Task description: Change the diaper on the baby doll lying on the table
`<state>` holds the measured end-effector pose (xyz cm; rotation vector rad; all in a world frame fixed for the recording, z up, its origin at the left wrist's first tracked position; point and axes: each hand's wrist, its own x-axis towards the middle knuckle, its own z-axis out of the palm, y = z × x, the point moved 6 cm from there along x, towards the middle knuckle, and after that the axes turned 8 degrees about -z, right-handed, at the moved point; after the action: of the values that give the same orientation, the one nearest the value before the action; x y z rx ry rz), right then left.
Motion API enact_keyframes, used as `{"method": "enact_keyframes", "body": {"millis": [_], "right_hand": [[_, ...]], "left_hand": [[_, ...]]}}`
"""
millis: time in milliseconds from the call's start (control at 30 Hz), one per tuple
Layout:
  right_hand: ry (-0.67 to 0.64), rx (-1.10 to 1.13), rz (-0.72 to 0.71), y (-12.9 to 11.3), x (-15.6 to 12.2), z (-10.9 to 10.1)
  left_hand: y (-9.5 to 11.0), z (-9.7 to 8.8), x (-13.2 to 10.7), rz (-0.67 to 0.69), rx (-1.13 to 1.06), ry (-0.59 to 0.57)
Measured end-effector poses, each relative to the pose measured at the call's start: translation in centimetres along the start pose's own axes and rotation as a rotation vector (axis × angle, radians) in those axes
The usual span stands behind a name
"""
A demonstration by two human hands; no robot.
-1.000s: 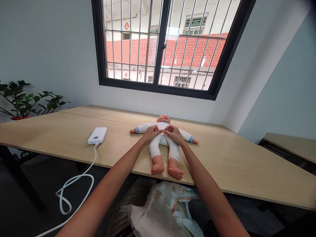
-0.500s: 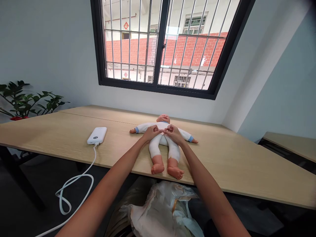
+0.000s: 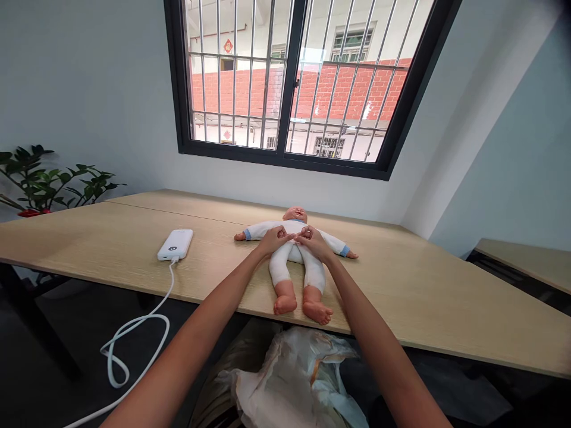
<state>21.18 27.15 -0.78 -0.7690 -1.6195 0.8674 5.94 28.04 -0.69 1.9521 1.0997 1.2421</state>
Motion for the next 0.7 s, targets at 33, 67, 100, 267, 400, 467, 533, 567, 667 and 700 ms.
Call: {"method": "enact_keyframes", "body": {"millis": [33, 67, 100, 267, 400, 467, 533, 567, 667, 700], "right_hand": [[-0.001, 0.002, -0.004, 0.0, 0.0, 0.0], [-0.003, 0.001, -0.008, -0.1, 0.0, 0.0], [-0.006, -0.001, -0.011, -0.1, 0.0, 0.0], [-0.014, 0.0, -0.012, 0.0, 0.1, -0.1], [0.01, -0.042, -0.017, 0.1, 0.1, -0.4], [0.02, -0.092, -0.029, 0.0, 0.1, -0.5], [0.033, -0.137, -0.043, -0.2, 0.1, -0.6], [0.041, -0.158, -0.049, -0.2, 0.1, -0.6], [0.056, -0.214, -0.072, -0.7, 0.0, -0.5], [0.053, -0.232, -0.082, -0.9, 0.0, -0.4]], "left_hand": [[-0.1, 0.0, 0.0, 0.002, -0.002, 0.0], [-0.1, 0.0, 0.1, 0.003, -0.003, 0.0], [-0.2, 0.0, 0.1, 0.003, -0.003, -0.002], [-0.1, 0.1, 0.0, 0.012, -0.014, -0.002], [-0.3, 0.1, 0.2, 0.014, -0.007, 0.01], [-0.4, 0.1, 0.3, 0.012, 0.005, 0.009], [-0.5, 0.1, 0.3, 0.006, 0.012, 0.001], [-0.5, 0.1, 0.3, 0.001, 0.015, -0.001], [-0.4, 0.0, 0.2, -0.006, 0.031, 0.002], [-0.3, 0.0, 0.2, -0.003, 0.037, 0.006]]}}
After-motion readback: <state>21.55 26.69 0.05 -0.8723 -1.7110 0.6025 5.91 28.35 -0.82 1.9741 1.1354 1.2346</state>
